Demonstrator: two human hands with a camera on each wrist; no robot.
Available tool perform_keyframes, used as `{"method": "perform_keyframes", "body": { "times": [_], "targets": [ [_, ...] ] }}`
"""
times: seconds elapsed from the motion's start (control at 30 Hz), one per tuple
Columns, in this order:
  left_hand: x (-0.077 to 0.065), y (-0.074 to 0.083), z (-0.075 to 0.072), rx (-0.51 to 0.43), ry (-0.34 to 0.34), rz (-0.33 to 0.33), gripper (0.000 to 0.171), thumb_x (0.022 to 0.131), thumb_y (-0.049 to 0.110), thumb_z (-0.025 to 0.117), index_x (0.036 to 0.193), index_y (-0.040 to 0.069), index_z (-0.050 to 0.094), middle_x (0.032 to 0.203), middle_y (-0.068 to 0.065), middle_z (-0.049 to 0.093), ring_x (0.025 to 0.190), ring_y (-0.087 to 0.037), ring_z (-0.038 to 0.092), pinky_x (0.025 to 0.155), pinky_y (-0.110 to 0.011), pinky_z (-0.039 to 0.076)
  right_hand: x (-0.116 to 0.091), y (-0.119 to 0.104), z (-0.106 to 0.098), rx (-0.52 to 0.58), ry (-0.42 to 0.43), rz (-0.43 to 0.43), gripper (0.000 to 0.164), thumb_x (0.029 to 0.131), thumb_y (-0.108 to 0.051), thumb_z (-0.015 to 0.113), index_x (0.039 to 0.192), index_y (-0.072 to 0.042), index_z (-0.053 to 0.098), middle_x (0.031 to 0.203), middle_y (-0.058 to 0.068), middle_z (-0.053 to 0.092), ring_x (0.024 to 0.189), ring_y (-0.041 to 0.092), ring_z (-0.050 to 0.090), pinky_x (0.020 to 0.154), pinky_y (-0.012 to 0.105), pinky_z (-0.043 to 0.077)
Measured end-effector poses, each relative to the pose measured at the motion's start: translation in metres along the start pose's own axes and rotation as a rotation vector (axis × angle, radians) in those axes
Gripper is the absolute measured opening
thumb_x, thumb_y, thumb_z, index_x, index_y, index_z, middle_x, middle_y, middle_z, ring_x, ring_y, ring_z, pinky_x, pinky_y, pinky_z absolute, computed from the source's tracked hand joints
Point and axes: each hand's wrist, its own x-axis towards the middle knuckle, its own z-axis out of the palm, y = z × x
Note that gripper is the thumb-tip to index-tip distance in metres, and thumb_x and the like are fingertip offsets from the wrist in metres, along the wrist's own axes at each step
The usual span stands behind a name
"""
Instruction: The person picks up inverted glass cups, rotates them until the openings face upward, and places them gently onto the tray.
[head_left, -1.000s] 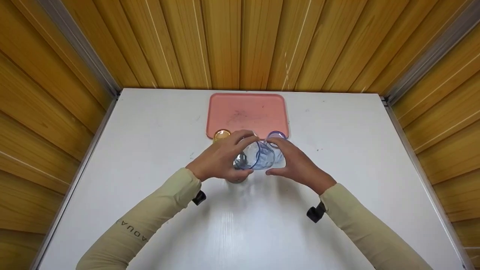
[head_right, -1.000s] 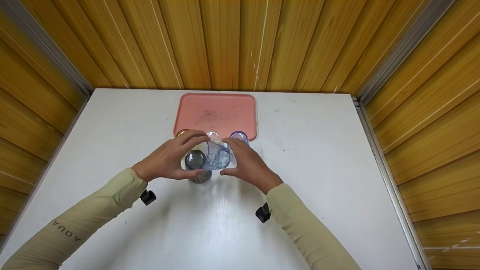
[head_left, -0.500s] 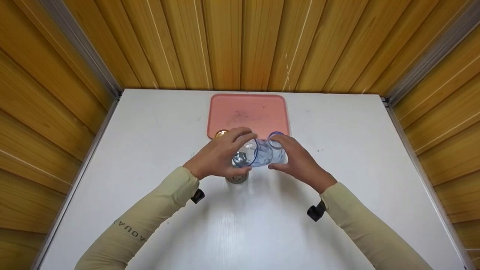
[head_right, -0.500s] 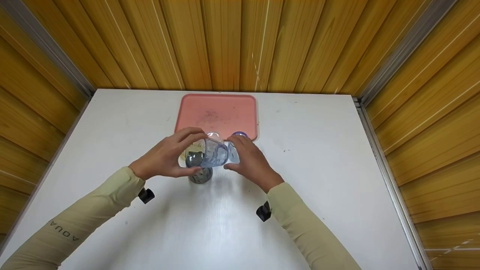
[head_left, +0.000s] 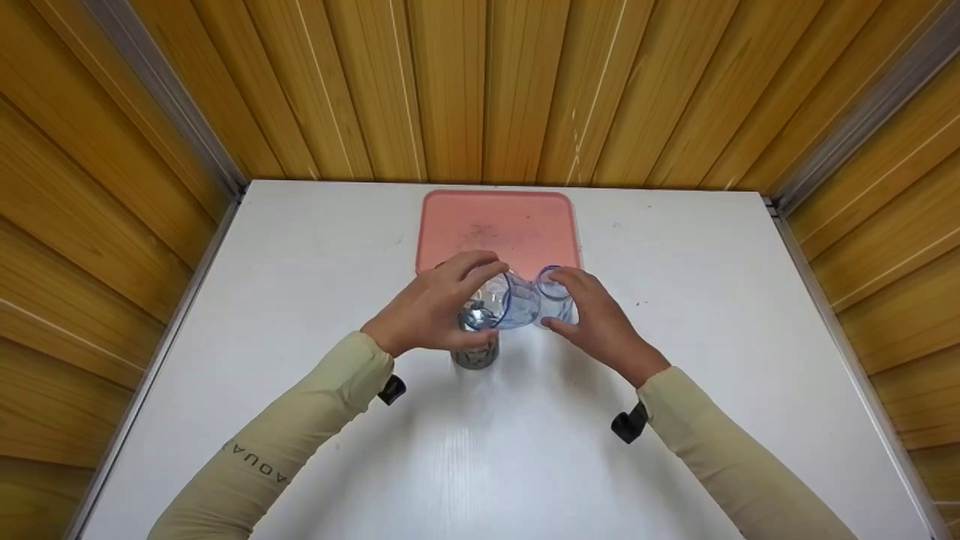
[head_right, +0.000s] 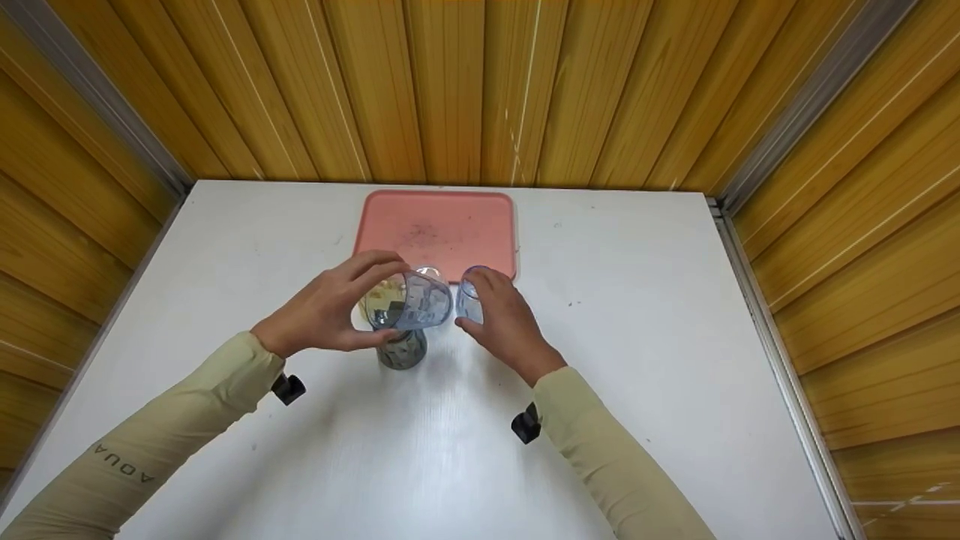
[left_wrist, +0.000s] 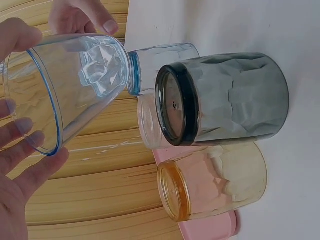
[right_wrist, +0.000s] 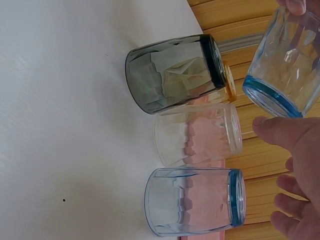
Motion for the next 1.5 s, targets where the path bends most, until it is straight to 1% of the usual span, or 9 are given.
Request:
{"method": "perform_keyframes", "body": {
  "times": [0.1,0.27,0.4,0.67,0.77,1.0,1.2,1.33,1.5],
  "targets": [
    [0.001,0.0,-0.001,-0.003,0.005,-0.002,0.081,0.077,0.053,0.071,0.145,0.024,0.038,0.145,0.0,0.044,0.132,-0.015,0.046,0.109,-0.035,0.044,0.001,0.001,0.002,-0.012,0.01,0.01,0.069,0.084,-0.026,0.075,0.143,-0.021,0.038,0.15,0.003,0.037,0.139,0.024,0.036,0.115,0.045,0.036],
    [0.0,-0.001,-0.003,0.007,0.012,-0.001,0.081,0.078,0.054,0.07,0.146,0.023,0.038,0.145,0.0,0.044,0.132,-0.016,0.046,0.109,-0.036,0.043,0.002,0.004,0.005,-0.015,0.029,0.014,0.066,0.087,-0.029,0.072,0.143,-0.017,0.04,0.15,0.004,0.037,0.14,0.026,0.035,0.115,0.046,0.035],
    [0.0,-0.002,-0.004,0.007,0.015,-0.001,0.081,0.078,0.055,0.07,0.146,0.023,0.038,0.145,0.0,0.044,0.133,-0.017,0.046,0.109,-0.037,0.043,0.003,0.006,0.008,-0.016,0.042,0.02,0.064,0.088,-0.031,0.07,0.143,-0.016,0.041,0.15,0.004,0.037,0.139,0.026,0.036,0.114,0.046,0.036],
    [0.0,-0.004,-0.008,0.024,0.02,0.007,0.08,0.081,0.06,0.064,0.146,0.021,0.039,0.145,-0.001,0.044,0.134,-0.017,0.045,0.109,-0.036,0.044,0.008,0.01,0.01,-0.026,0.068,-0.008,0.059,0.09,-0.03,0.069,0.142,-0.017,0.044,0.147,0.003,0.04,0.139,0.025,0.036,0.114,0.046,0.036],
    [0.0,-0.005,-0.009,0.024,0.029,0.009,0.08,0.08,0.057,0.066,0.145,0.019,0.04,0.145,-0.002,0.045,0.134,-0.018,0.045,0.109,-0.037,0.044,0.01,0.012,0.011,-0.029,0.064,-0.006,0.058,0.091,-0.029,0.067,0.142,-0.017,0.044,0.148,0.003,0.04,0.14,0.026,0.035,0.115,0.046,0.035],
    [-0.001,-0.006,-0.01,0.009,0.028,-0.012,0.08,0.078,0.051,0.072,0.145,0.02,0.041,0.146,-0.003,0.044,0.135,-0.02,0.045,0.109,-0.039,0.044,0.014,0.015,0.012,-0.029,0.037,-0.002,0.056,0.092,-0.023,0.066,0.143,-0.016,0.044,0.15,0.007,0.038,0.142,0.029,0.032,0.115,0.048,0.034],
    [-0.001,-0.006,-0.012,0.008,0.029,-0.009,0.081,0.077,0.05,0.073,0.145,0.02,0.041,0.145,-0.003,0.045,0.133,-0.019,0.046,0.108,-0.038,0.045,0.018,0.015,0.01,-0.046,-0.006,0.018,0.054,0.094,-0.026,0.063,0.143,-0.015,0.043,0.153,0.009,0.035,0.145,0.03,0.028,0.116,0.049,0.032],
    [0.0,-0.007,-0.013,0.013,0.029,-0.004,0.08,0.078,0.051,0.072,0.145,0.019,0.041,0.145,-0.003,0.045,0.133,-0.019,0.047,0.108,-0.037,0.045,0.021,0.016,0.009,-0.05,-0.045,0.022,0.053,0.095,-0.024,0.062,0.144,-0.016,0.043,0.155,0.01,0.032,0.145,0.031,0.027,0.116,0.049,0.032],
    [0.001,-0.007,-0.014,0.01,0.023,-0.007,0.08,0.078,0.051,0.072,0.145,0.02,0.04,0.146,-0.003,0.044,0.133,-0.019,0.046,0.108,-0.038,0.045,0.025,0.015,0.008,-0.072,-0.085,0.03,0.057,0.096,-0.025,0.06,0.147,-0.014,0.038,0.157,0.009,0.029,0.146,0.03,0.026,0.116,0.048,0.032]
  ]
}}
